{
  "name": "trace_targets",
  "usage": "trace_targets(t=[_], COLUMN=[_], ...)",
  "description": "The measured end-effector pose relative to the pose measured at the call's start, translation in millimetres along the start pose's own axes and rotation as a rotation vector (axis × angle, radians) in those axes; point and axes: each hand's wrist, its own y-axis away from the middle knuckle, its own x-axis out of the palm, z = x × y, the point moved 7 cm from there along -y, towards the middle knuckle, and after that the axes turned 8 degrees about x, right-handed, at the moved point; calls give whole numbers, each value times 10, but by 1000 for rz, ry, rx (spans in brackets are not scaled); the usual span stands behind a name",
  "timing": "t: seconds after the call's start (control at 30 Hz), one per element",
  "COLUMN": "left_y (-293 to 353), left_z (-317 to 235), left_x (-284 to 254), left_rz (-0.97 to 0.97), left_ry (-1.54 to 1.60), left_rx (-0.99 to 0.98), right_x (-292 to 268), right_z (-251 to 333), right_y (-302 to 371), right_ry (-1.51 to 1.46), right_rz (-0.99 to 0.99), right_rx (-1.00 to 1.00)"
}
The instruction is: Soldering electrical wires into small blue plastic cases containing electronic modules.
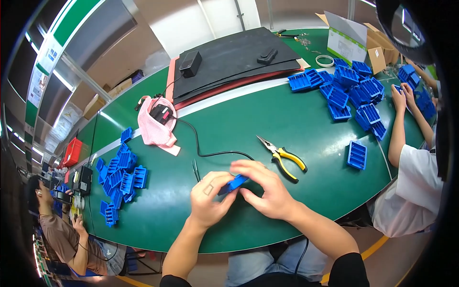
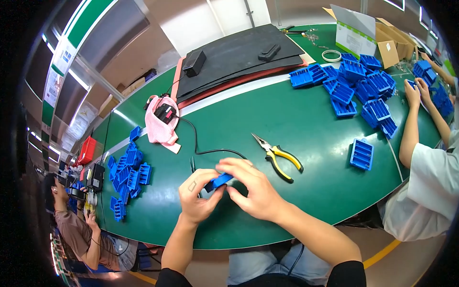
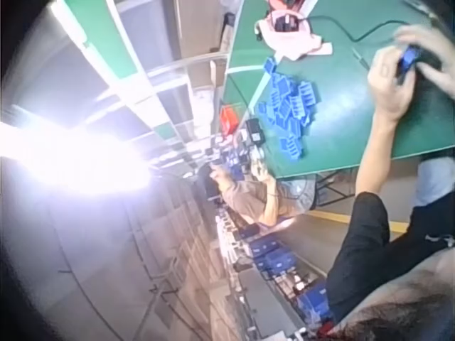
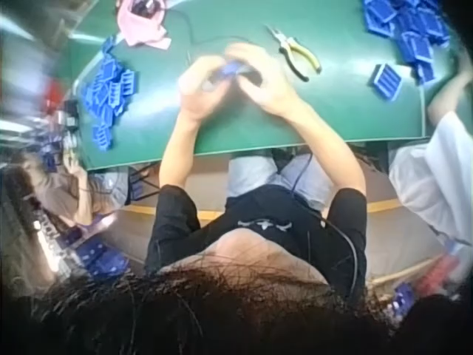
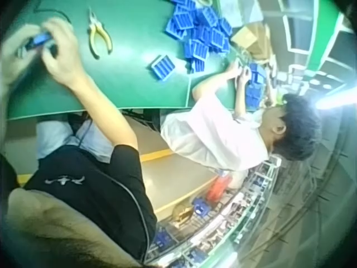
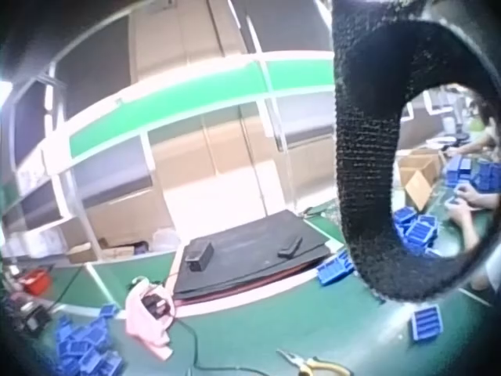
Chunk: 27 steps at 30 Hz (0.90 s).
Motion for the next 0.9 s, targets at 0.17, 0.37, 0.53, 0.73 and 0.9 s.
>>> trace_targets(t=[0.17, 0.37, 0.53, 0.73, 0.9], left_y=[-55, 12, 17, 109, 116], left_z=[-35, 76, 73, 206, 229], left_x=[-26, -33, -17, 50, 105], left_rz=[15, -29, -25, -10, 57], left_ry=[43, 148, 176, 518, 624], left_rx=[30, -113, -141, -246, -274], right_x=[-15, -21, -30, 2, -24], right_z=[-54, -49, 3, -18, 12], right_y=[-31, -22, 3, 26, 8], right_ry=[-6, -31, -4, 59, 53], right_rz=[29, -5, 1, 45, 6], right_rx=[30, 69, 25, -23, -142])
